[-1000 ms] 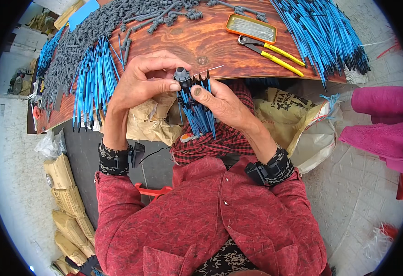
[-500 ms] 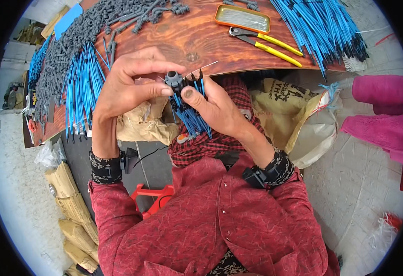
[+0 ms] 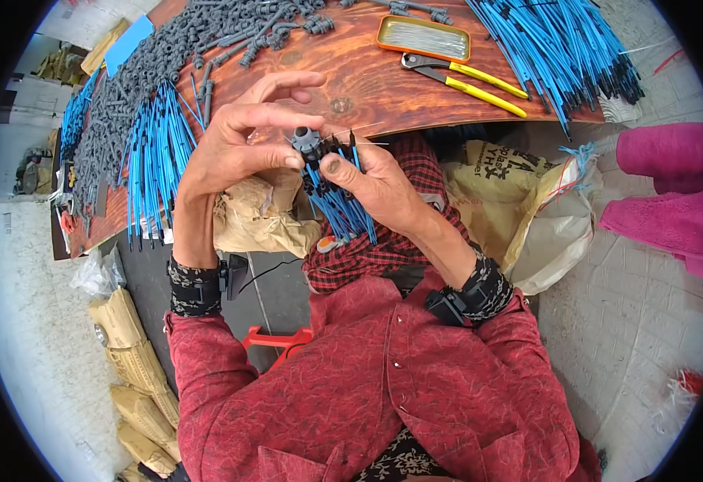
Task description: Assembling decorative tassels by bundling blue strands and securing them with a cap.
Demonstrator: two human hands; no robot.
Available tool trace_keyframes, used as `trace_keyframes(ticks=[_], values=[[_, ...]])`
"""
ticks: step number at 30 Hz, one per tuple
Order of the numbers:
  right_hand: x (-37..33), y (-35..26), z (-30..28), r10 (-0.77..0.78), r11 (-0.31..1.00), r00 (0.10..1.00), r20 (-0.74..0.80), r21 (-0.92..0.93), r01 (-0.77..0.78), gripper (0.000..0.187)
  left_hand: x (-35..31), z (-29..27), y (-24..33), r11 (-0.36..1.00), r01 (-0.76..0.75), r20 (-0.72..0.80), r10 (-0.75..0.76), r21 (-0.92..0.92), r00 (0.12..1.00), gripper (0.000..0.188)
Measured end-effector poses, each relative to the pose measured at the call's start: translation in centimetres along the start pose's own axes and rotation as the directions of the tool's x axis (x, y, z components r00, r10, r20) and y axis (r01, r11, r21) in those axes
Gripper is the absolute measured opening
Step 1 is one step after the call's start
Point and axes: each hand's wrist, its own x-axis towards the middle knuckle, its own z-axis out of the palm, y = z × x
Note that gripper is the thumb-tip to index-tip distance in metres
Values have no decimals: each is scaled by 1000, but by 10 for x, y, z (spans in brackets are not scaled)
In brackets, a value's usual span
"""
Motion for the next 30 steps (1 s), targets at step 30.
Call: trace_keyframes(ticks=[30], values=[[10,18,7,-243,970,939,-242,-68,233,42,-11,43,37,877,467,-462,-460,-108,758,63]])
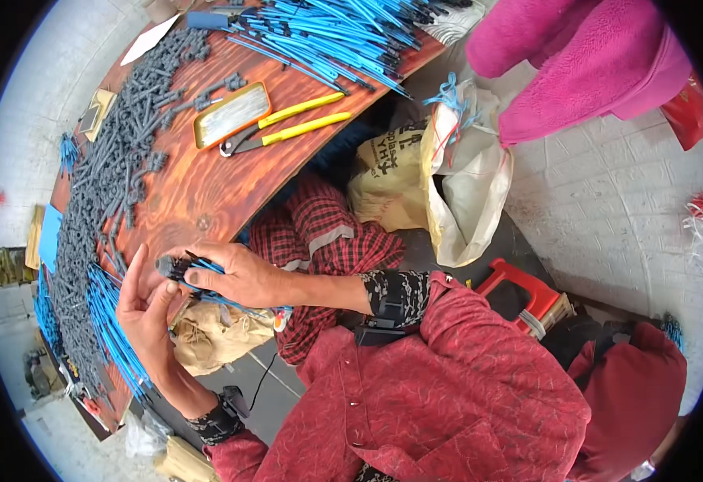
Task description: Assembling decorative tassels by bundling blue strands and securing them with a cap.
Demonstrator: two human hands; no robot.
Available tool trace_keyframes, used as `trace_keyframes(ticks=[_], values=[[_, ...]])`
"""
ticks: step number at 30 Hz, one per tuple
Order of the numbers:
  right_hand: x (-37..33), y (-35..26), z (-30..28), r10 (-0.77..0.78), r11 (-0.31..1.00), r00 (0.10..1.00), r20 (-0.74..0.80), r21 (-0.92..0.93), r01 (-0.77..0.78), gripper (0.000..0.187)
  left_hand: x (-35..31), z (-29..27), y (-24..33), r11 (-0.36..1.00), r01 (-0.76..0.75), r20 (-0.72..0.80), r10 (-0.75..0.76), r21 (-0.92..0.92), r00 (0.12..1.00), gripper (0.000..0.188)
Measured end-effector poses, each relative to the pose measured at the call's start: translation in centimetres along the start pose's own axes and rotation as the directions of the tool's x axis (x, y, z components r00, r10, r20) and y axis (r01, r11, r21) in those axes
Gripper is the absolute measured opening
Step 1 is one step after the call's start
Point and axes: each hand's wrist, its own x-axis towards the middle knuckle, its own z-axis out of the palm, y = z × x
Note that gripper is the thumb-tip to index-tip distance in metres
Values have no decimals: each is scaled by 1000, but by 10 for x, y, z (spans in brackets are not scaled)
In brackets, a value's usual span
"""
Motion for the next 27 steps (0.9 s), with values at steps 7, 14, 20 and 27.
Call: trace_keyframes(ticks=[7,14,20,27], values=[[-1,-6,-7,1,1000,995,-101,-22,-3,39,2,26,5,1000,-9,21,10,-18,1000,52],[-5,-10,1,68,995,996,-62,-75,-72,40,-4,28,7,1000,12,-15,-13,-20,1000,51],[-4,-8,0,58,993,996,-72,-102,-65,43,-1,27,18,989,-26,8,25,142,1000,40],[-6,-1,1,64,987,998,-4,-144,-64,50,-4,19,11,961,-43,-14,48,273,999,34]])
